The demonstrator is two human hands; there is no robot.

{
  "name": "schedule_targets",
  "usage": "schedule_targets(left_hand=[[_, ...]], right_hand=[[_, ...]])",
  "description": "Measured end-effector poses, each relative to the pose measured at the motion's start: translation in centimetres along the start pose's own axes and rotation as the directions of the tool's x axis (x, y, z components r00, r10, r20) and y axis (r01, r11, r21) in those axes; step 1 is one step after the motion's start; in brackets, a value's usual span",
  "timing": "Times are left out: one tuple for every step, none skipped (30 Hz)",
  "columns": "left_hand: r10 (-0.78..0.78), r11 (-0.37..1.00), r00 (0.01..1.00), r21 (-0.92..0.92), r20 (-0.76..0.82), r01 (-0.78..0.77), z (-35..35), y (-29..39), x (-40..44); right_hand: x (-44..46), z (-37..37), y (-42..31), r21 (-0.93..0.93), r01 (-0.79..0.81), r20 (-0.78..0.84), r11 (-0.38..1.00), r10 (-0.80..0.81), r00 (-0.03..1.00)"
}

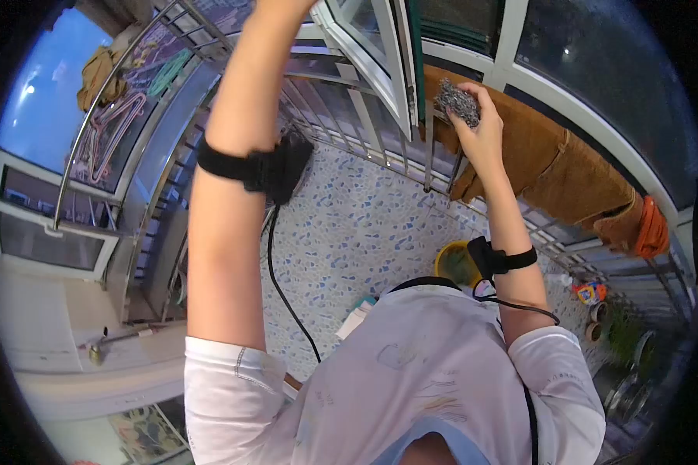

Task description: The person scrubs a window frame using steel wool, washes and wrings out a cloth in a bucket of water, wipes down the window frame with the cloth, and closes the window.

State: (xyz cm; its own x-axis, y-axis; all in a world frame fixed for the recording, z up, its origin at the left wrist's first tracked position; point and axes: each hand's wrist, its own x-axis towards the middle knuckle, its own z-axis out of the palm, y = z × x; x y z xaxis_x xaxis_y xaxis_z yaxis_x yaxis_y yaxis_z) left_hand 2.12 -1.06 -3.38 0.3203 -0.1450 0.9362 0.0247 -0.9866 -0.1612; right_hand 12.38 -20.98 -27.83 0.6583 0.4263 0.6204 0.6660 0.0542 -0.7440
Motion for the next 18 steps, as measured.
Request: schedule_targets(left_hand=[[0.013, 1.0, 0.996, 0.01, -0.093, -0.012, 0.3, 1.2, -1.5], [0.024, 1.0, 0.982, 0.021, -0.185, -0.02, 0.8, 2.1, -3.3], [-0.091, 0.996, 0.993, -0.01, -0.079, 0.09, 1.4, 2.5, -5.5], [-0.159, 0.987, 0.986, -0.024, -0.04, 0.158, 1.9, 3.8, -7.2], [-0.221, 0.975, 0.975, -0.031, -0.001, 0.221, 2.6, 5.1, -8.6], [-0.251, 0.965, 0.967, -0.062, 0.047, 0.253, 3.4, 5.7, -9.9], [-0.276, 0.954, 0.957, -0.09, 0.094, 0.284, 4.2, 6.0, -11.0], [-0.273, 0.957, 0.953, -0.062, 0.133, 0.283, 5.1, 5.8, -11.7], [-0.303, 0.946, 0.945, -0.08, 0.12, 0.314, 6.0, 5.8, -12.4], [-0.284, 0.951, 0.956, -0.106, 0.069, 0.29, 7.4, 5.4, -12.8], [-0.263, 0.956, 0.965, -0.129, 0.018, 0.263, 8.9, 4.9, -13.0], [-0.27, 0.951, 0.963, -0.158, -0.004, 0.266, 10.0, 4.8, -13.2], [-0.279, 0.945, 0.96, -0.185, -0.021, 0.27, 10.9, 4.6, -13.6], [-0.322, 0.886, 0.939, -0.309, 0.125, 0.345, 11.9, 3.5, -14.8], [-0.389, 0.798, 0.915, -0.457, 0.108, 0.393, 12.2, 4.3, -15.2], [-0.465, 0.727, 0.878, -0.515, 0.115, 0.453, 12.2, 4.3, -15.8], [-0.54, 0.645, 0.833, -0.575, 0.123, 0.503, 12.4, 4.5, -16.2], [-0.494, 0.688, 0.863, -0.56, 0.105, 0.461, 12.5, 4.5, -16.1]], right_hand=[[-0.3, 0.5, 0.0, 0.057, -0.014, -0.044, 0.998, 0.017, 0.999], [-0.4, 0.8, -0.3, 0.073, -0.043, -0.054, 0.996, 0.047, 0.997], [-0.6, 1.2, -0.3, 0.07, -0.06, -0.067, 0.996, 0.065, 0.996], [-0.7, 1.7, -0.2, 0.113, -0.056, -0.078, 0.992, 0.065, 0.995], [-0.5, 2.3, 0.1, 0.16, -0.047, -0.093, 0.986, 0.063, 0.994], [-0.3, 3.1, 0.5, 0.21, -0.034, -0.107, 0.977, 0.057, 0.993], [-0.1, 3.8, 0.6, 0.213, -0.043, -0.123, 0.976, 0.07, 0.99], [0.4, 4.6, 0.7, 0.195, 0.041, -0.184, 0.98, -0.004, 0.983], [0.8, 5.5, 0.8, 0.174, 0.121, -0.244, 0.977, -0.077, 0.967], [1.0, 6.3, 0.7, 0.099, 0.118, -0.258, 0.988, -0.089, 0.962], [0.9, 7.6, 1.3, 0.154, 0.087, -0.269, 0.984, -0.043, 0.962], [0.9, 7.9, 1.7, 0.158, 0.115, -0.279, 0.981, -0.068, 0.958], [0.5, 8.3, 2.1, 0.164, 0.139, -0.289, 0.977, -0.087, 0.953], [0.0, 8.7, 2.7, 0.185, 0.123, -0.301, 0.975, -0.063, 0.952], [-0.6, 9.2, 3.4, 0.183, 0.151, -0.314, 0.971, -0.088, 0.945], [-1.3, 9.6, 3.9, 0.179, 0.176, -0.327, 0.968, -0.11, 0.938], [-1.9, 9.8, 4.5, 0.195, 0.159, -0.335, 0.968, -0.086, 0.938], [-2.5, 9.7, 4.9, 0.223, 0.098, -0.285, 0.97, -0.032, 0.958]])
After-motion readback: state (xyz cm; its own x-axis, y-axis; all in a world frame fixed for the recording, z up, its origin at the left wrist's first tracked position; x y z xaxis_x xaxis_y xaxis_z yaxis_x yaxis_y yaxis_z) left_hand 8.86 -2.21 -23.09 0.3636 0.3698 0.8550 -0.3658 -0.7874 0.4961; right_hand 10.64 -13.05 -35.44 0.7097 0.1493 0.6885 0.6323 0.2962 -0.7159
